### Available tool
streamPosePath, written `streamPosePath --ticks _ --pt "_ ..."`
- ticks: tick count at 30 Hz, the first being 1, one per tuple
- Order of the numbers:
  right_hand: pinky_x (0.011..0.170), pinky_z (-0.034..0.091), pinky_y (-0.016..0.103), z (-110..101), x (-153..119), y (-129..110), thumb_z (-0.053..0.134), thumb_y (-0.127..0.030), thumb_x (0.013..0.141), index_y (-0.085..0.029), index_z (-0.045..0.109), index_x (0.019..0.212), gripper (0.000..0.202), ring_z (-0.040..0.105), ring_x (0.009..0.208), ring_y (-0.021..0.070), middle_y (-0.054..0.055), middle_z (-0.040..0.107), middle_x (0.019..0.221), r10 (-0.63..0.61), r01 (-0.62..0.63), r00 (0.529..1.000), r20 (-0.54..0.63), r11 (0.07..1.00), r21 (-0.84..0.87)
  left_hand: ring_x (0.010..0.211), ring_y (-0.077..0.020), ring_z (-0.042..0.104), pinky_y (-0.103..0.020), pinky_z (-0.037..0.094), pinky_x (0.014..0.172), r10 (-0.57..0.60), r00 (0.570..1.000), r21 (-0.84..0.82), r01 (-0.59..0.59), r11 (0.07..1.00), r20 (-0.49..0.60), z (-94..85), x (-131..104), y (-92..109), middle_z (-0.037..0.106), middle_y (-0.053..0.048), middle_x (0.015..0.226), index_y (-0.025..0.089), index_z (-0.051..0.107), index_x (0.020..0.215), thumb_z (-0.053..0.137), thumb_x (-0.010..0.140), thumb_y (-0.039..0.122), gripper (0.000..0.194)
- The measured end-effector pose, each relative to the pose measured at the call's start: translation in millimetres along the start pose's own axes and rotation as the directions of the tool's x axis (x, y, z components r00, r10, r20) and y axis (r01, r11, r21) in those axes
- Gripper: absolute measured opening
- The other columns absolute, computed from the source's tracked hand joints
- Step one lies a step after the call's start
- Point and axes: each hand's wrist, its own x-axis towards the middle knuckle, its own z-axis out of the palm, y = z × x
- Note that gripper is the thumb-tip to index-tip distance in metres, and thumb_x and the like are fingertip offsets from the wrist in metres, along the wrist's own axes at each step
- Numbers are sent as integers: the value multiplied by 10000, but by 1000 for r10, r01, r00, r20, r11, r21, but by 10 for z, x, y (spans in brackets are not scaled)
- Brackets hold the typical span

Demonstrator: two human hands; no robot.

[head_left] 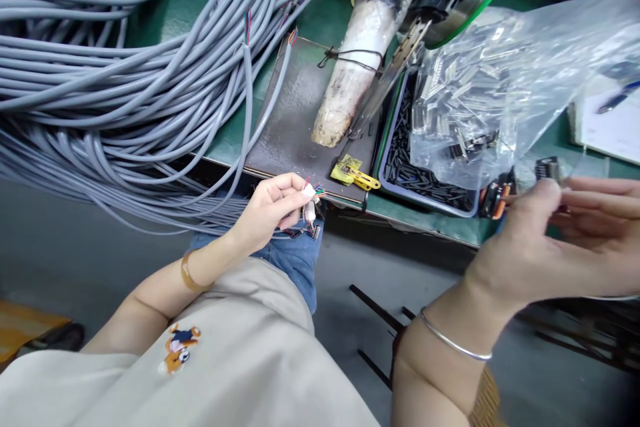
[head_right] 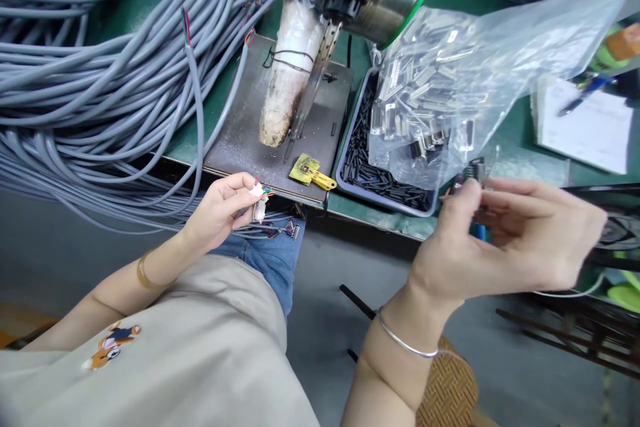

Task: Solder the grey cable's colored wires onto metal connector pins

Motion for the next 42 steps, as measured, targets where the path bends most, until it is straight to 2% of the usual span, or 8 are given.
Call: streamPosePath --ticks 3,6,11,15,21,24,34,42 --pt "511 560 472 55 -24 -150 739 -366 804 -280 558 725 216 666 610 230 31 639 770 119 -15 959 -259 928 373 354 -4 327 -174 176 383 10 1000 0 -10 1000 -15 21 1 -16 649 21 566 156 586 797 828 767 384 333" --pt "513 615 478 67 -63 -312 789 -436 775 -289 589 745 250 708 677 248 24 654 774 158 14 950 -269 839 544 366 -5 345 -166 198 386 41 999 7 -41 999 -13 38 2 -39 674 6 583 159 568 797 821 790 374 332" --pt "684 687 476 -125 -267 -670 722 -287 860 -284 579 811 151 743 776 218 8 719 932 195 -189 979 56 782 593 372 -6 372 -160 226 381 60 998 53 -58 997 -31 84 8 -36 678 6 594 161 566 788 842 774 363 343" --pt "624 678 406 -173 -518 -832 692 -248 915 -292 583 856 132 767 800 211 -11 753 972 150 -357 914 378 741 569 385 -11 402 -156 262 389 62 998 80 -62 995 -3 130 10 3 682 7 596 160 573 781 857 756 356 345" --pt "809 708 530 -9 -728 -834 597 -203 962 -357 627 1056 183 769 1008 256 7 743 1080 14 -218 946 323 766 604 503 -65 578 -166 436 503 97 995 126 -101 987 36 172 -6 1 682 -4 608 151 606 746 833 773 289 267" --pt "818 703 526 21 -748 -845 568 -219 977 -336 611 1036 137 770 1013 256 22 738 1097 27 -261 928 371 758 598 513 -69 578 -175 476 543 106 994 139 -111 984 42 170 -1 -9 654 8 587 147 613 730 808 767 224 214" --pt "855 680 516 86 -770 -853 711 -267 916 -298 643 874 85 772 1057 269 24 780 1070 124 -411 882 455 676 611 433 -12 390 -166 272 395 174 983 134 -165 977 -54 74 104 -15 625 10 665 139 691 763 836 764 281 203" --pt "819 678 392 181 -788 -824 713 -221 924 -234 668 916 48 791 979 214 31 801 1044 98 -362 915 391 624 692 402 1 471 -155 343 369 141 990 128 -140 982 -1 43 150 24 763 -62 903 126 676 763 853 747 315 260"
